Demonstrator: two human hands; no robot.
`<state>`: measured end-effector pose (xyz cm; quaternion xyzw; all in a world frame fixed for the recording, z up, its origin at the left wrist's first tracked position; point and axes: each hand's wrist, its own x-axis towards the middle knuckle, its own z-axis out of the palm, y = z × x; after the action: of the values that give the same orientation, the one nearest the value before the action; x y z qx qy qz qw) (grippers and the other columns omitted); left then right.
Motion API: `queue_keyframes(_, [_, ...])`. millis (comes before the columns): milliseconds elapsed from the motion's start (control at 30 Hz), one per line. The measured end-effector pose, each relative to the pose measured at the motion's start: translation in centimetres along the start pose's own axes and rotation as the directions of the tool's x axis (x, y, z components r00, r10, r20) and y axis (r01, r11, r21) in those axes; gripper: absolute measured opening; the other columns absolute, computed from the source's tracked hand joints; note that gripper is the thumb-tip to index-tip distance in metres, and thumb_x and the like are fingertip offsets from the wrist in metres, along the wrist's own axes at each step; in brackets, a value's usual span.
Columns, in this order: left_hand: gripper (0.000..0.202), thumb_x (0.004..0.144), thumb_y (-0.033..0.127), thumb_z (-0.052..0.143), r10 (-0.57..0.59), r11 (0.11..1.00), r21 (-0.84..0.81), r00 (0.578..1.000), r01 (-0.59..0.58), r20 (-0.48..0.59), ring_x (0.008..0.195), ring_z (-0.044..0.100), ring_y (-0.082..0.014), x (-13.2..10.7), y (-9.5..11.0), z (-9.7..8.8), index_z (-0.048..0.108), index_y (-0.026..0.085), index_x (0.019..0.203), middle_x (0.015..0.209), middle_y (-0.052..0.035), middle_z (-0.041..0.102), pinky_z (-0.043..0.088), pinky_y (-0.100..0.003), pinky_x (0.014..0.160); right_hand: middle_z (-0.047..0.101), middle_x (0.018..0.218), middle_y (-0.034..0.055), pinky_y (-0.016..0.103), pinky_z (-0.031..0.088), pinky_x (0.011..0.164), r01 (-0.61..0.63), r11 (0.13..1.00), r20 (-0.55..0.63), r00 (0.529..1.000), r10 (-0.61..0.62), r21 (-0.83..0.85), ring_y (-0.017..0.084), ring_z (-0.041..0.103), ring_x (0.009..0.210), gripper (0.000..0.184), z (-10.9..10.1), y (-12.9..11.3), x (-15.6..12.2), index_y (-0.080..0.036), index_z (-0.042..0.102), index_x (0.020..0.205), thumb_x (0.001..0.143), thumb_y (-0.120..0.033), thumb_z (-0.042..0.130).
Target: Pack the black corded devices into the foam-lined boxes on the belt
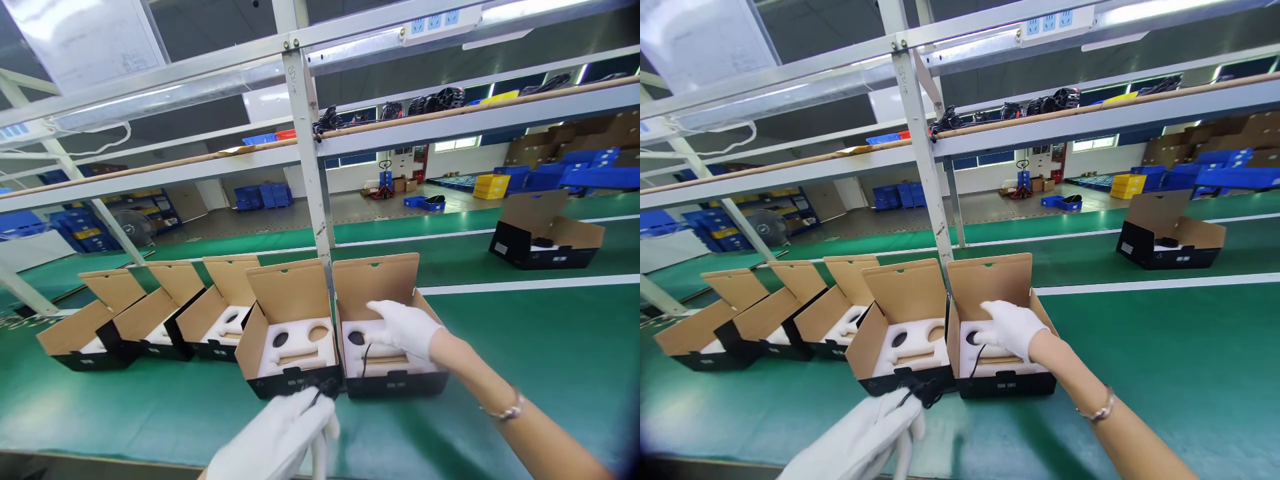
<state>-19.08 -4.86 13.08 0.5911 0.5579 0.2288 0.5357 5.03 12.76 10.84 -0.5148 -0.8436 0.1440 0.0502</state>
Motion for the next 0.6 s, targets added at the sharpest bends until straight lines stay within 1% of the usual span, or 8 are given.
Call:
queue_keyframes(100, [0.041,0.102,0.049,0.033,0.168,0.922,0.333,0.980,-0.195,0.110,0.080,0.058,-0.0168,1.6,4.3,-0.7,0.066,0.028,0.090,0.076,0.0044,0.072,0.042,-0.028,0.089,0.061,0.136,0.0028,0.029,0.051,0.092,0.419,0.848,0.017,0.894,-0.449,0.324,0.024,0.062,0.114,0.089,-2.1,-2.4,-2.7,-0.031,0.041,0.148,0.071,-0.056,0.079])
queue_keyframes(167, [0.044,0.104,0.044,0.030,0.273,0.819,0.477,0.948,-0.318,0.164,0.090,0.060,-0.0160,2.9,6.4,-0.8,0.066,0.028,0.085,0.083,0.0069,0.074,0.038,-0.027,0.093,0.069,0.121,-0.0005,0.028,0.051,0.087,0.498,0.738,-0.042,0.840,-0.541,0.455,0.022,0.065,0.102,0.074,-2.9,-3.3,-3.6,-0.031,0.050,0.141,0.075,-0.049,0.076])
queue_keyframes(233, [0.038,0.102,0.045,0.037,0.408,0.749,0.575,0.913,-0.330,-0.007,0.085,0.062,-0.0160,4.8,7.3,-0.8,0.066,0.028,0.085,0.080,0.0067,0.072,0.041,-0.027,0.085,0.072,0.105,-0.0017,0.028,0.051,0.082,0.436,0.768,-0.133,0.895,-0.427,0.469,0.020,0.066,0.091,0.048,-3.2,-3.3,-3.6,-0.029,0.062,0.126,0.081,-0.043,0.069])
queue_keyframes(267, [0.033,0.101,0.046,0.041,0.484,0.734,0.609,0.860,-0.299,-0.161,0.085,0.062,-0.0173,5.9,7.3,-0.6,0.066,0.027,0.089,0.081,0.0051,0.071,0.042,-0.029,0.083,0.072,0.099,-0.0010,0.029,0.051,0.079,0.378,0.796,-0.185,0.926,-0.329,0.473,0.020,0.066,0.088,0.038,-3.2,-3.1,-3.3,-0.027,0.065,0.117,0.082,-0.042,0.068])
queue_keyframes(367, [0.032,0.100,0.047,0.042,0.622,0.736,0.633,0.611,-0.241,-0.490,0.104,0.061,-0.0225,9.9,6.3,0.5,0.065,0.026,0.106,0.108,-0.0021,0.070,0.040,-0.035,0.098,0.070,0.088,0.0017,0.030,0.051,0.069,0.197,0.784,-0.248,0.967,-0.056,0.589,0.020,0.065,0.079,0.030,-2.8,-2.2,-2.4,-0.021,0.064,0.102,0.083,-0.044,0.066])
queue_keyframes(400, [0.035,0.101,0.046,0.037,0.626,0.743,0.615,0.600,-0.265,-0.498,0.110,0.059,-0.0221,11.2,6.0,1.1,0.061,0.025,0.113,0.116,-0.0033,0.068,0.040,-0.036,0.102,0.070,0.086,0.0021,0.030,0.051,0.068,0.183,0.734,-0.236,0.971,-0.032,0.654,0.020,0.065,0.077,0.031,-2.6,-1.8,-2.0,-0.020,0.062,0.101,0.083,-0.045,0.065])
queue_keyframes(500, [0.034,0.103,0.040,0.030,0.609,0.752,0.548,0.705,-0.366,-0.364,0.100,0.064,-0.0146,14.4,5.5,3.0,0.052,0.025,0.124,0.116,-0.0022,0.069,0.051,-0.026,0.090,0.071,0.091,0.0041,0.034,0.054,0.080,0.249,0.572,-0.228,0.967,-0.111,0.782,0.022,0.067,0.089,0.030,-1.9,-0.7,-1.2,-0.018,0.062,0.102,0.083,-0.042,0.062])
queue_keyframes(600, [0.031,0.094,0.041,0.052,0.590,0.720,0.549,0.792,-0.425,-0.160,0.093,0.066,-0.0150,16.5,5.6,3.6,0.053,0.028,0.121,0.114,0.0000,0.070,0.054,-0.025,0.081,0.072,0.106,0.0079,0.039,0.053,0.091,0.223,0.642,-0.225,0.971,-0.081,0.734,0.026,0.066,0.101,0.034,-1.5,0.6,-0.9,-0.018,0.065,0.106,0.080,-0.040,0.066])
